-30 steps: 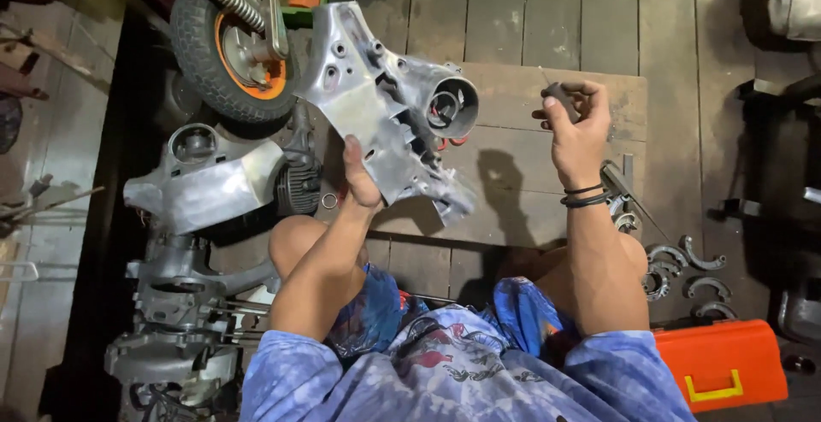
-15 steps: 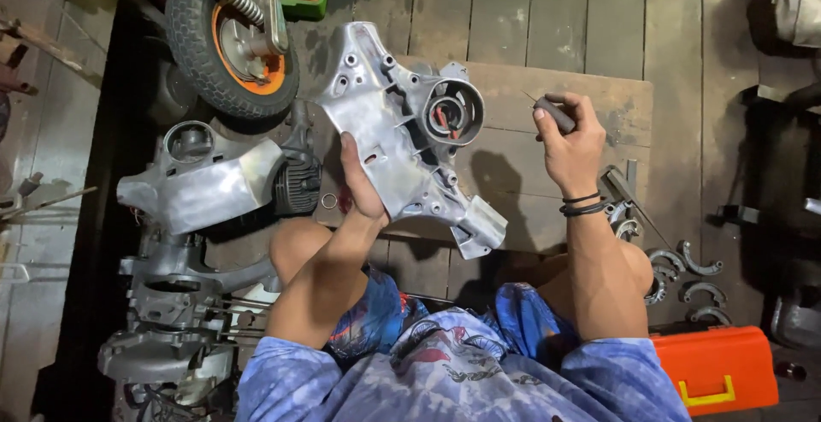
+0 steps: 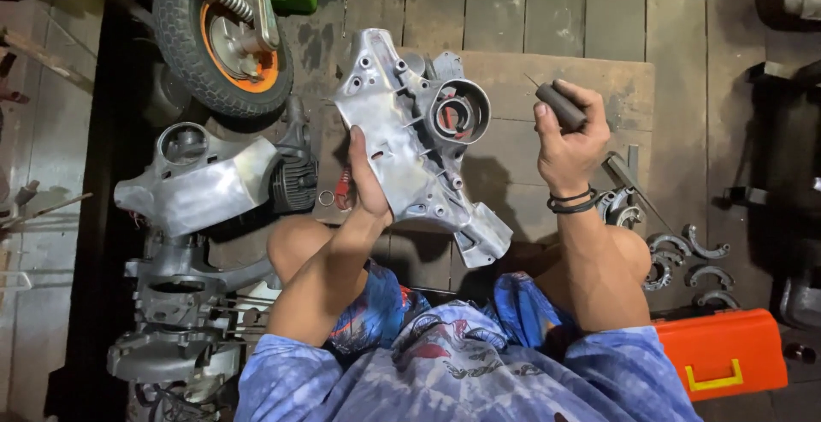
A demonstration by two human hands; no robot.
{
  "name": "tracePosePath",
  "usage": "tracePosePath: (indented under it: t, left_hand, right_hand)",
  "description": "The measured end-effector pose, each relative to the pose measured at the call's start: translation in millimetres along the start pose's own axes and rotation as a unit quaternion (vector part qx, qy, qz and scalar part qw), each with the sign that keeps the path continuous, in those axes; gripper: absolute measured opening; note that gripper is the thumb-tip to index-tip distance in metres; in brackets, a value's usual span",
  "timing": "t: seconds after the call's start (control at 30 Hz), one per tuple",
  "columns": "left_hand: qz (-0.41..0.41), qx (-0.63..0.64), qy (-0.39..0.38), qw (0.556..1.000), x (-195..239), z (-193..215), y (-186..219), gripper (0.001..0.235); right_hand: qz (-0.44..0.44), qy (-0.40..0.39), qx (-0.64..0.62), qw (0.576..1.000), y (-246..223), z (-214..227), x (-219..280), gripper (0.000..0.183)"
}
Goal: Inspecting and adjusting components of a motorcycle engine casing using a screwdriver.
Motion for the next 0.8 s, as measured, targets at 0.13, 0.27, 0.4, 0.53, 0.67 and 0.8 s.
tracePosePath:
  t: [0.13,0.27,0.4,0.53,0.67,0.8]
  left_hand:
    - [0.021,0.012,0.012,1.000,14.1,-28.1,4.1,0.080]
    - [-0.001,-0.033,-0.001,0.999,21.0,-37.4,9.9,0.080]
    - [-0.039,-0.107,-0.001,0.994,29.9,-59.6,24.0,0.075]
    - [-0.042,-0.110,-0.004,0.993,27.6,-58.4,21.9,0.074]
    - [-0.040,-0.130,-0.006,0.991,18.3,-34.7,11.1,0.074]
    - [-0.028,-0.098,-0.010,0.995,23.0,-41.1,6.4,0.073]
  right_hand:
    - [0.022,0.004,-0.060,0.998,-6.5,-6.1,0.5,0.031]
    - [0.057,0.007,-0.065,0.996,-8.6,-7.3,4.3,0.033]
    - [0.119,0.031,-0.111,0.986,-10.8,2.6,15.7,0.032]
    - [0.159,0.011,-0.114,0.981,-24.3,-0.7,19.5,0.030]
    - [0.196,0.006,-0.113,0.974,-34.0,-0.2,21.3,0.030]
    - [0.211,-0.065,0.007,0.975,-58.2,-32.6,23.0,0.023]
Point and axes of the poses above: each hand's wrist, its own x-axis away from the middle knuckle, its own z-axis out of the back of the hand, y = z × x, the point moved 10 cm from there along -x, towards the middle knuckle, and after that the axes turned 5 degrees about -z, right-handed, at the moved point
